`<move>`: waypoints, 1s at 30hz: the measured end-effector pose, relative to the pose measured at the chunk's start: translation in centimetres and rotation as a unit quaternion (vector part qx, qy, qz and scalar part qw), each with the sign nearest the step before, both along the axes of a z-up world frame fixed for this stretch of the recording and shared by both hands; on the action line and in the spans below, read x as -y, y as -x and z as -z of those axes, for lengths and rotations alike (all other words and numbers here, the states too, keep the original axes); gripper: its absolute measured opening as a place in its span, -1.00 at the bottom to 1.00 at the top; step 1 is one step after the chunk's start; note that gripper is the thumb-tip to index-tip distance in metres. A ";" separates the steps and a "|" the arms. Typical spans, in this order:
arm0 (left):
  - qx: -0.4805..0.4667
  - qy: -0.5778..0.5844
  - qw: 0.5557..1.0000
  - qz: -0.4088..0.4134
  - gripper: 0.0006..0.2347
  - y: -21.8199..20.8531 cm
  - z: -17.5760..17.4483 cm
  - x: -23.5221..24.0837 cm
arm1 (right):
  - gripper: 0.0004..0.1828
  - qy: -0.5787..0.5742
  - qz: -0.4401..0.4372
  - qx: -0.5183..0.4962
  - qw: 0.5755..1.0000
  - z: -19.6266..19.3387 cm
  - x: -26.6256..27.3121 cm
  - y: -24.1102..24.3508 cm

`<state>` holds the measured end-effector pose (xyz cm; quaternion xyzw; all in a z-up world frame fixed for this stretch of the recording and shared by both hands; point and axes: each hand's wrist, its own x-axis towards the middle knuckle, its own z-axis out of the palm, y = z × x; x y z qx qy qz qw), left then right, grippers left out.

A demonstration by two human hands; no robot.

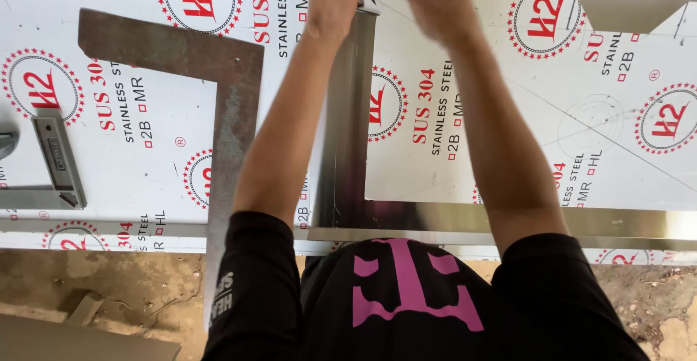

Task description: Measure and mark a stainless steel sheet using a square and marker.

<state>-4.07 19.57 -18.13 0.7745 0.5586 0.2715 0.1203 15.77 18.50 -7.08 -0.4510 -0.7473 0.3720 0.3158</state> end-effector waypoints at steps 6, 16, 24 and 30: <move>0.626 0.065 0.736 -0.251 -0.70 -2.6 -7.4 7.2 | -0.97 0.221 -0.036 -0.232 0.947 -0.9 6.4 4.3; 0.810 0.184 0.464 -0.307 -0.71 0.0 -3.3 14.4 | -0.77 -0.269 -0.017 0.055 0.961 -0.4 11.8 7.4; 0.270 0.141 0.888 -0.345 -0.78 2.1 -4.6 11.9 | -0.67 -0.144 0.043 0.121 0.981 7.1 4.7 4.6; 0.040 0.111 0.949 -0.292 -0.82 0.7 -3.2 9.0 | -0.93 -0.152 0.014 0.118 0.981 10.3 2.0 4.6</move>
